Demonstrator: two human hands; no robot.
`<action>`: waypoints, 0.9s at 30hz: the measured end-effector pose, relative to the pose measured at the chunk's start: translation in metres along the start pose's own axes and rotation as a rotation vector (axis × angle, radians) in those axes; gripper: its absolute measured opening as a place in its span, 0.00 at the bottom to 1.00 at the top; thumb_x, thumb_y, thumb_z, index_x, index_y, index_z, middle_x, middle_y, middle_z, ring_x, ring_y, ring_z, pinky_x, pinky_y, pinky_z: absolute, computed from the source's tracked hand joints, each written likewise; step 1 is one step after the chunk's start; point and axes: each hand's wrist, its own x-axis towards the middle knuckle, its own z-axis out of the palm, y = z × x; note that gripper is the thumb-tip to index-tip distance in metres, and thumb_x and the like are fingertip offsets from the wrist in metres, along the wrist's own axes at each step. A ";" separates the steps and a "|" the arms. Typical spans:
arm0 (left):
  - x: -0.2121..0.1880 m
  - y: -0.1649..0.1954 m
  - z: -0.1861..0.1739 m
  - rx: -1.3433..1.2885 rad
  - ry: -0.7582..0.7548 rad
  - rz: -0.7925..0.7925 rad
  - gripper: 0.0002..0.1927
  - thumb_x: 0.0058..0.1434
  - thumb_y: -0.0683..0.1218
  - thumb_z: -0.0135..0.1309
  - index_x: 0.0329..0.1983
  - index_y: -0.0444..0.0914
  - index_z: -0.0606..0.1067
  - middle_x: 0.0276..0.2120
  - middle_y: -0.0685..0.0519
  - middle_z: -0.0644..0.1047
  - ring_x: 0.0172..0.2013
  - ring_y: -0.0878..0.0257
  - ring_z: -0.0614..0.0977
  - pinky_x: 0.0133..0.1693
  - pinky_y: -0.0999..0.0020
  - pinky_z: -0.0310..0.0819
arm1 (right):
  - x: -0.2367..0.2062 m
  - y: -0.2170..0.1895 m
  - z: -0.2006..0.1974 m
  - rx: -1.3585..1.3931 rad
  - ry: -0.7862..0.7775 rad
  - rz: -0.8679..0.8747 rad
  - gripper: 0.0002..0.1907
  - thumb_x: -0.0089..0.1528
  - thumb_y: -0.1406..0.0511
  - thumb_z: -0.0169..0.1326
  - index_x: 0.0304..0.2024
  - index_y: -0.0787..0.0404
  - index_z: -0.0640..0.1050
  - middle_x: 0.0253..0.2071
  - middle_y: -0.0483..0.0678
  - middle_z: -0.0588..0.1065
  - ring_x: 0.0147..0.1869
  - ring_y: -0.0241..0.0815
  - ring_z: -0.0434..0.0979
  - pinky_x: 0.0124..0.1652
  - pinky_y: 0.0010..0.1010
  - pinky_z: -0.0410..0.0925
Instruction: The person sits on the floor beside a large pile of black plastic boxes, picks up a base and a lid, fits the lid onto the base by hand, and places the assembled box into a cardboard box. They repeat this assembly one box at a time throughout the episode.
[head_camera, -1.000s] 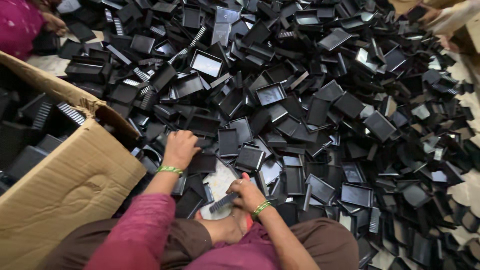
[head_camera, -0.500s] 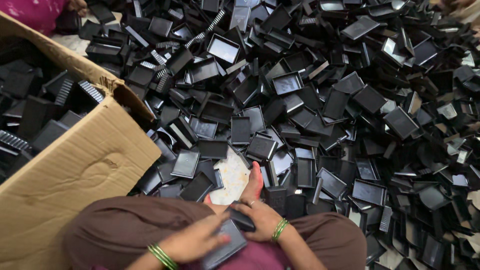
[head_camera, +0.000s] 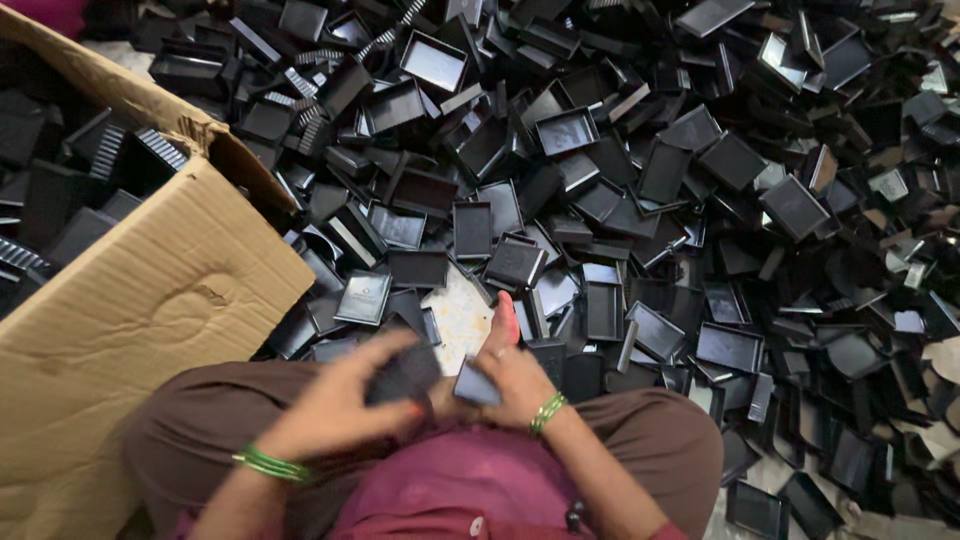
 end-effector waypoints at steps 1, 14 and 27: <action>0.002 -0.005 -0.013 -0.179 0.091 0.014 0.40 0.50 0.49 0.67 0.65 0.33 0.68 0.58 0.45 0.75 0.58 0.54 0.76 0.57 0.61 0.69 | 0.006 0.003 -0.003 0.017 0.143 -0.043 0.36 0.43 0.60 0.66 0.55 0.54 0.74 0.52 0.57 0.71 0.57 0.59 0.73 0.51 0.46 0.69; -0.003 -0.101 -0.032 -1.081 0.683 -0.106 0.24 0.62 0.38 0.52 0.63 0.32 0.67 0.55 0.46 0.77 0.51 0.60 0.80 0.54 0.65 0.74 | 0.164 0.005 0.063 -0.059 0.114 0.225 0.25 0.55 0.56 0.65 0.51 0.59 0.76 0.48 0.57 0.78 0.53 0.58 0.77 0.51 0.47 0.71; 0.018 -0.123 -0.022 -1.015 0.712 -0.157 0.29 0.60 0.37 0.56 0.66 0.30 0.65 0.53 0.49 0.77 0.51 0.65 0.78 0.55 0.71 0.71 | 0.201 0.020 0.069 -0.029 -0.004 0.420 0.25 0.58 0.58 0.60 0.57 0.51 0.73 0.44 0.53 0.81 0.49 0.57 0.81 0.47 0.48 0.72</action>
